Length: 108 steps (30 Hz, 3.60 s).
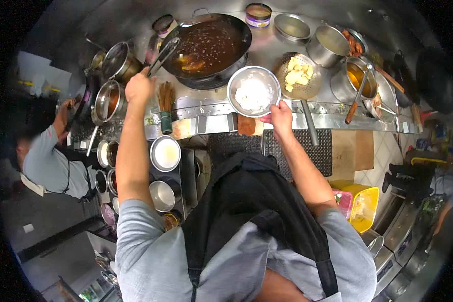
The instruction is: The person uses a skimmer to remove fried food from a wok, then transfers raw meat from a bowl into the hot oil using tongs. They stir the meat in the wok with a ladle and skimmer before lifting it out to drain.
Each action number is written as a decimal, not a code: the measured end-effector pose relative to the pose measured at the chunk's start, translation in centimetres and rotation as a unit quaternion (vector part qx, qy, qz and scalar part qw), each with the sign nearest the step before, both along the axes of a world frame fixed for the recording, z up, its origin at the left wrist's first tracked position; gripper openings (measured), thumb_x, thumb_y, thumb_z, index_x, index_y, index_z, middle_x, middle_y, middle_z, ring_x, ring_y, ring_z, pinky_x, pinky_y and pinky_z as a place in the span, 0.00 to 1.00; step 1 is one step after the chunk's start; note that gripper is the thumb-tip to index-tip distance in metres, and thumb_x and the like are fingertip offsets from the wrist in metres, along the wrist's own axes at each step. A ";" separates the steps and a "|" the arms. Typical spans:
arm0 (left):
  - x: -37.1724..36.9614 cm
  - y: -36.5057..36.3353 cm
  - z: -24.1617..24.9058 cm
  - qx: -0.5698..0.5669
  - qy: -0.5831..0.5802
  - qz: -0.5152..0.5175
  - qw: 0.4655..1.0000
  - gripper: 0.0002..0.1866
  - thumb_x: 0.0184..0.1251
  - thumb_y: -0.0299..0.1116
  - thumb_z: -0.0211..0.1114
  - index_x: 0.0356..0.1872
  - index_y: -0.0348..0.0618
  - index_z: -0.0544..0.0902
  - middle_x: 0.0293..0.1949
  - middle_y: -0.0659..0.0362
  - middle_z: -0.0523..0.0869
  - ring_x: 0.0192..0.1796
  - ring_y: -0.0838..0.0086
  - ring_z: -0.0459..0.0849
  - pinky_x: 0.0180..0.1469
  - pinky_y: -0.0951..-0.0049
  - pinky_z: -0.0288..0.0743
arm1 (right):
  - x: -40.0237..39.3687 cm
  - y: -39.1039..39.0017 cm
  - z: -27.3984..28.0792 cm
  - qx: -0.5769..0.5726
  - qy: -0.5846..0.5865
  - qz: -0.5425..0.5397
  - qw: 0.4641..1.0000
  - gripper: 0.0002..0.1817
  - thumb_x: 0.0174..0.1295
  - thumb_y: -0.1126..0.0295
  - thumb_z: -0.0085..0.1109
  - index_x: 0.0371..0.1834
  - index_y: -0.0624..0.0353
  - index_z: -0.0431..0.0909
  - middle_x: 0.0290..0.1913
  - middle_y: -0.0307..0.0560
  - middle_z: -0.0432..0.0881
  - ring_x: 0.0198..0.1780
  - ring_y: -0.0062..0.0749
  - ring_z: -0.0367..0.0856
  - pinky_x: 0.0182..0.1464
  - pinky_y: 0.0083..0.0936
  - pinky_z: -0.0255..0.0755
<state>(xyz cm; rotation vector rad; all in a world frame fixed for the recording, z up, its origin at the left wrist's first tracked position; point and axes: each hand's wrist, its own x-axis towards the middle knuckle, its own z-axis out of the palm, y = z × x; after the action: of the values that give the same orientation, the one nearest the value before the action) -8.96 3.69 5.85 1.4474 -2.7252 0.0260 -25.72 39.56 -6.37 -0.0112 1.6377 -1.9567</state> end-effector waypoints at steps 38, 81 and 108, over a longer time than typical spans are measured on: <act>-6.3 8.4 1.1 0.022 -0.091 -0.117 0.989 0.25 0.60 0.47 0.66 0.59 0.52 0.80 0.48 0.48 0.85 0.52 0.57 0.84 0.55 0.59 0.77 | -4.1 1.3 -1.8 0.009 0.019 -0.021 1.000 0.03 0.62 0.78 0.48 0.35 0.66 0.72 0.28 0.44 0.76 0.21 0.24 0.78 0.21 0.22 0.80; -10.3 10.0 3.4 -0.013 -0.005 -0.187 0.982 0.25 0.60 0.46 0.67 0.59 0.55 0.79 0.45 0.49 0.86 0.50 0.56 0.84 0.52 0.58 0.78 | -5.5 2.6 -2.7 0.001 0.015 -0.041 0.999 0.05 0.62 0.77 0.49 0.36 0.67 0.73 0.28 0.45 0.77 0.21 0.26 0.80 0.21 0.23 0.81; 0.0 13.3 15.0 0.003 -0.001 -0.224 0.975 0.22 0.56 0.40 0.71 0.53 0.51 0.83 0.42 0.47 0.86 0.46 0.54 0.85 0.49 0.59 0.77 | -5.1 -1.6 -2.2 0.041 0.041 0.023 0.998 0.03 0.62 0.77 0.49 0.34 0.66 0.71 0.28 0.46 0.76 0.21 0.27 0.79 0.20 0.23 0.80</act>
<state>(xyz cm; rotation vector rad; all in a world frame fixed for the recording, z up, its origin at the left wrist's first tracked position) -8.96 16.96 20.83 0.8023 -2.9824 0.0002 -30.79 37.96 -8.59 -0.0976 1.7535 -1.8756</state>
